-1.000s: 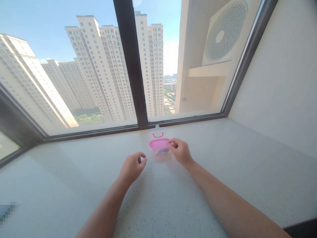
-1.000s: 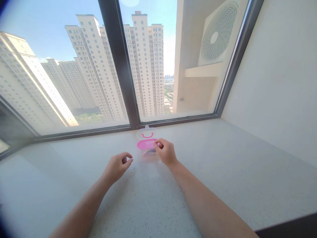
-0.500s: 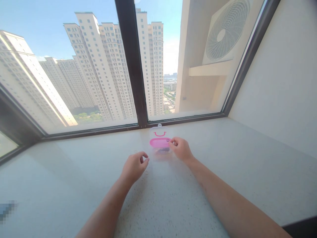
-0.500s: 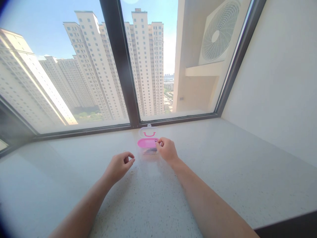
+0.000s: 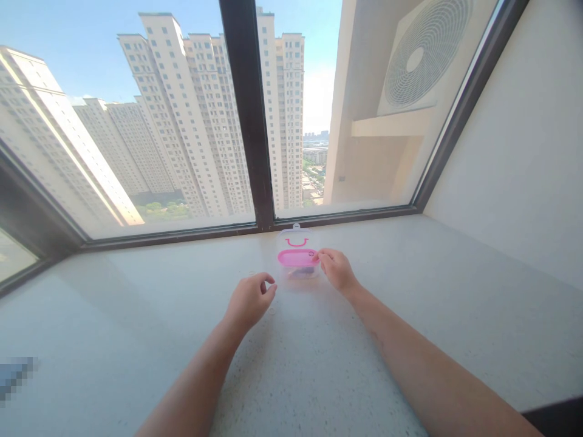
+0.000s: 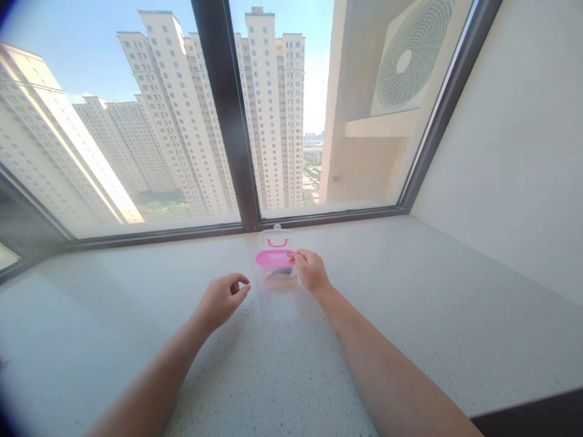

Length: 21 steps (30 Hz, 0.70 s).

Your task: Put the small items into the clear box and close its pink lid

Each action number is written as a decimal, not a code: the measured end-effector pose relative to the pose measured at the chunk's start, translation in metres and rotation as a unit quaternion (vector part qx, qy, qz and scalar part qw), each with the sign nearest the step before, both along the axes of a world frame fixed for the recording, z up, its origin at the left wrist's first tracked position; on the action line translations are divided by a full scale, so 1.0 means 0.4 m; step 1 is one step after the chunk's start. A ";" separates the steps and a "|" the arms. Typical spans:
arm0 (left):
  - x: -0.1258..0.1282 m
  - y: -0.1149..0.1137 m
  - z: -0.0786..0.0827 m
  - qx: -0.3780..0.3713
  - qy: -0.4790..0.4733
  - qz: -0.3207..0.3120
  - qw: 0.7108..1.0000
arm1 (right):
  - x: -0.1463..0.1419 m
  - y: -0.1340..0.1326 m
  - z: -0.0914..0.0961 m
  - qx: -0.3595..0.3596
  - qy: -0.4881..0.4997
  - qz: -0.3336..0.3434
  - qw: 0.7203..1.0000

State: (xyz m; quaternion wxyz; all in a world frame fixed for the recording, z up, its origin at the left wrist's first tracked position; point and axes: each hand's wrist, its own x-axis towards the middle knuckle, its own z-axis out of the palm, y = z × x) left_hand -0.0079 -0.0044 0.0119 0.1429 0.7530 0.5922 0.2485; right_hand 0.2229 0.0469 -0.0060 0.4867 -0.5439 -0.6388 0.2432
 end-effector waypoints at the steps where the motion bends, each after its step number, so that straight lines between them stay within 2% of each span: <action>1: 0.000 0.000 -0.001 0.002 -0.001 0.000 1.000 | 0.000 0.000 0.001 -0.002 0.003 0.000 1.000; 10: 0.002 -0.002 -0.002 0.001 -0.008 -0.012 1.000 | -0.009 -0.013 0.016 -0.012 0.010 0.012 1.000; 21: 0.002 -0.004 0.003 -0.003 -0.004 -0.013 1.000 | -0.009 -0.011 0.008 0.005 -0.021 0.021 1.000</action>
